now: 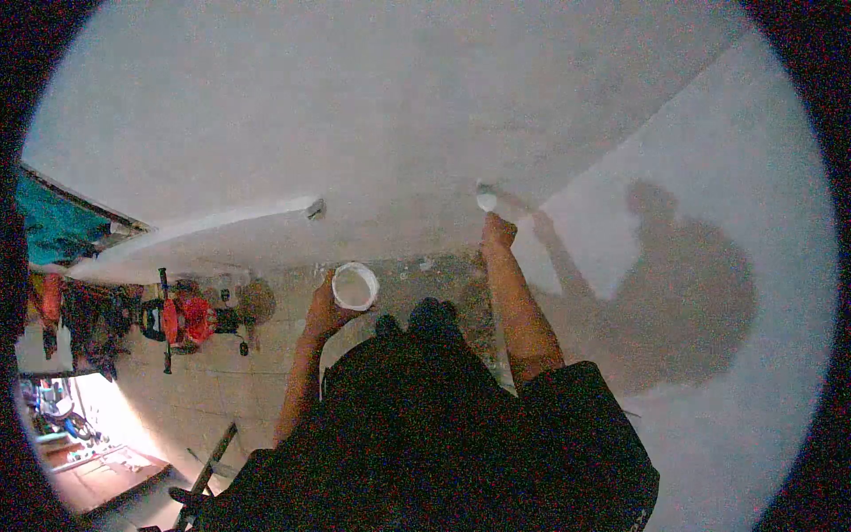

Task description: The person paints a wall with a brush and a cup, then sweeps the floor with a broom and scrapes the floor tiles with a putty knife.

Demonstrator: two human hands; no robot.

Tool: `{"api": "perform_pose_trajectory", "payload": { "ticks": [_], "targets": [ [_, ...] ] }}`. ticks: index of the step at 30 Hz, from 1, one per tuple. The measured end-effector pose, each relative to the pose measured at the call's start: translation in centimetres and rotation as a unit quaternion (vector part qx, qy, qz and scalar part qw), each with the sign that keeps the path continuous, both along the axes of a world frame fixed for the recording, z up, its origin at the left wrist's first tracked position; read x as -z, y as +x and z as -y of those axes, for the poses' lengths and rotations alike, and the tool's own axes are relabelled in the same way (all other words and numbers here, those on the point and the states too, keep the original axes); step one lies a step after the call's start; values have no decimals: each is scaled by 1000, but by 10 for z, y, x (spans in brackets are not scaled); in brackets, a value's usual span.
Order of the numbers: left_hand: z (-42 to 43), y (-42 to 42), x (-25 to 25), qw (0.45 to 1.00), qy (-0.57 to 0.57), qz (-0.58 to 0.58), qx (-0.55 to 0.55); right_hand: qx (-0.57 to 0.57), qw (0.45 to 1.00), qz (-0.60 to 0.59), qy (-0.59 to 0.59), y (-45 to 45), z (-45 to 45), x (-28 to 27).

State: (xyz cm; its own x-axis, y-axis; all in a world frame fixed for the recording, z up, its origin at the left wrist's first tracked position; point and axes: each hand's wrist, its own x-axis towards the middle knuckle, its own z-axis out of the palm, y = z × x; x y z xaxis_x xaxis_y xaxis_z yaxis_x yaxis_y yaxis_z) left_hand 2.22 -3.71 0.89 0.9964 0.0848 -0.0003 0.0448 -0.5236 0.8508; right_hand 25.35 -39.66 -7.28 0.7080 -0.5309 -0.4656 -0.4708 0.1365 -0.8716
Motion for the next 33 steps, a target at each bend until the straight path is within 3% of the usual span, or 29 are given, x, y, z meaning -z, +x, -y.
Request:
{"api": "perform_pose_trajectory", "payload": {
  "ticks": [3,5,7,9,10,13,16,18,20,22,24,27,29,30,31,32,33],
  "targets": [
    [-1,2,3,999,-23,-27,21,-147,968,150,-134,73,85,94],
    [-3,-2,13,999,-29,-32,15,9,991,130,-4,19,23,-108],
    [-4,0,13,999,-33,-35,13,-58,980,189,0,16,38,-174],
    [-4,-3,3,999,-30,-35,11,67,966,243,58,-4,23,-246],
    [-5,0,10,999,-31,-36,12,53,955,282,68,-8,25,-273],
    [-7,4,43,999,22,-23,1,11,931,354,85,-10,46,-294],
    [-6,13,35,999,-17,-27,27,7,922,379,76,-10,43,-274],
    [3,17,-4,999,-6,-36,19,107,938,321,75,-7,39,-230],
    [5,20,-2,999,-1,-28,16,11,952,294,-91,30,93,-93],
    [6,24,6,1000,3,-21,14,92,979,147,108,4,40,-103],
    [6,27,16,1000,21,-13,17,51,993,65,83,2,36,-62],
    [15,28,-24,999,11,-37,33,50,995,-30,82,10,53,2],
    [5,22,-22,999,-12,-43,26,-71,988,127,-52,44,110,99],
    [-1,19,-19,998,-35,-49,20,-116,964,209,-112,42,101,81],
    [-3,18,-15,998,-36,-51,17,-54,987,151,-24,44,103,54],
    [-4,16,-6,999,-25,-32,3,24,993,99,64,24,64,-49],
    [-5,13,2,1000,-13,-14,-10,28,983,144,111,23,64,-90]
  ]
}}
